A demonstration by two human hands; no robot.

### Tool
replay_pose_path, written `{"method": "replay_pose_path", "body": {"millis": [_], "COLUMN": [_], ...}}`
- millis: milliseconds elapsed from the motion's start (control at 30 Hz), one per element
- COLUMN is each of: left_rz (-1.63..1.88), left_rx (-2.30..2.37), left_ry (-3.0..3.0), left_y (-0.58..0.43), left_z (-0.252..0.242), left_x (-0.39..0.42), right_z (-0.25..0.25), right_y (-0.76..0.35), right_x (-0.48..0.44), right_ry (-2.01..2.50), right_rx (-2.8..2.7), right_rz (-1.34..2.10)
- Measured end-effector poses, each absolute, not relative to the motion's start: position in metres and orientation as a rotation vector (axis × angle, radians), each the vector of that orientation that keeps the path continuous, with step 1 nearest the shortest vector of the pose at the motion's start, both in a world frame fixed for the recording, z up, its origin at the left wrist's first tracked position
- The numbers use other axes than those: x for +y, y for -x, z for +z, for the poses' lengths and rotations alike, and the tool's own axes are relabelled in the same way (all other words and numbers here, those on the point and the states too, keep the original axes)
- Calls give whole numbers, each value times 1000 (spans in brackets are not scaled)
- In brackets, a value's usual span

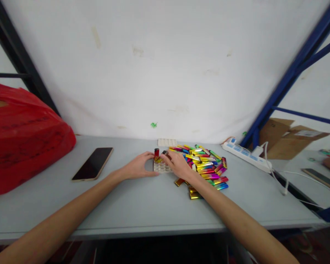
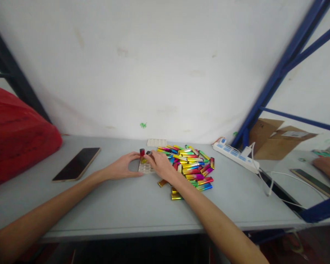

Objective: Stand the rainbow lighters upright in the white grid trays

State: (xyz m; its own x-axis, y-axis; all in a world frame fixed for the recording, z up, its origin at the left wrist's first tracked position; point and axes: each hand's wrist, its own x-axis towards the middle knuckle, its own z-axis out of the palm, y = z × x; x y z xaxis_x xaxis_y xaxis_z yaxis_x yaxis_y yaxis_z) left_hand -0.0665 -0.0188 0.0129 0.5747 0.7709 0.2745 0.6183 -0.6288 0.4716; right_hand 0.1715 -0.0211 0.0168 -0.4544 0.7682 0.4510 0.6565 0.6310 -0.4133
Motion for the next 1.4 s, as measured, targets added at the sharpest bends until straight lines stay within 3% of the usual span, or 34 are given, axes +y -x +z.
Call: {"method": "replay_pose_path", "body": {"millis": [400, 800, 1133, 1400], "left_rz": [667, 632, 608, 589], "left_rx": [1142, 1150, 1186, 1211], "left_ry": [-2495, -2486, -2482, -2506], "left_y": [67, 69, 69, 70], "left_z": [10, 12, 11, 10], "left_x": [-16, -16, -16, -15], "right_z": [22, 23, 49, 39], "right_y": [-155, -156, -273, -284], "right_x": [-21, -17, -12, 3], "right_ry": [1264, 1220, 1473, 1615], "right_rx": [-2435, -2482, -2547, -2521], "right_rz": [-280, -232, -110, -65]}}
